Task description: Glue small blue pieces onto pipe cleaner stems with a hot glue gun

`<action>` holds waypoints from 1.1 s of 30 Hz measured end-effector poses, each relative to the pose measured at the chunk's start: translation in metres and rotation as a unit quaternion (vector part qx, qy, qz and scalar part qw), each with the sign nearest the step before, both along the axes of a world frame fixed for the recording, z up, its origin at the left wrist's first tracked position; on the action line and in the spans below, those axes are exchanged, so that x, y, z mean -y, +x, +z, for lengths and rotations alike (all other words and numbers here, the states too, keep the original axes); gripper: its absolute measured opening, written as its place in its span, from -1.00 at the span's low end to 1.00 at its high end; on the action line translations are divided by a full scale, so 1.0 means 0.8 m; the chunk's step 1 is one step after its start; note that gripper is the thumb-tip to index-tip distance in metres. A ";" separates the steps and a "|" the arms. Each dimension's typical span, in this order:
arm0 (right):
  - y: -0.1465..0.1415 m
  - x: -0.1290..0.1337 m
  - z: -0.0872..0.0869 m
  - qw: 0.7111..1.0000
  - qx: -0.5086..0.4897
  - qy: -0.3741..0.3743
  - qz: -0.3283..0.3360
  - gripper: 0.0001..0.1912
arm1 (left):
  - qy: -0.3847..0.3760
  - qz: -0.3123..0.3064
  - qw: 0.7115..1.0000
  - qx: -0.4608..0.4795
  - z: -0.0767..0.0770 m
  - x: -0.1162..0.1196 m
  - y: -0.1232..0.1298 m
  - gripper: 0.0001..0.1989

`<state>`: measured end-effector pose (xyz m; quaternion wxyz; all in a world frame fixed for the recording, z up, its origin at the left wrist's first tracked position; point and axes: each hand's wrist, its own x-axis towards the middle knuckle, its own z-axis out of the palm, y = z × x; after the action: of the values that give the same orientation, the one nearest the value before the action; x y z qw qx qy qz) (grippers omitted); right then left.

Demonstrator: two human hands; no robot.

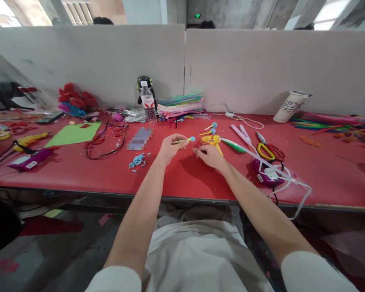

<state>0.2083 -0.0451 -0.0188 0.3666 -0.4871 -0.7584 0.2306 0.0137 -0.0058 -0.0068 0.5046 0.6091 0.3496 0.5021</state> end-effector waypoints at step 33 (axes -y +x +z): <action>-0.003 -0.004 0.004 0.955 -0.267 -0.113 0.060 -0.66 | -0.021 -0.013 0.999 0.025 0.003 0.003 0.000 -0.68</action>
<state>0.2061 -0.0421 -0.0155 0.4840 -0.3996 -0.6297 0.4577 0.0139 -0.0084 -0.0047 0.5324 0.5899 0.3399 0.5031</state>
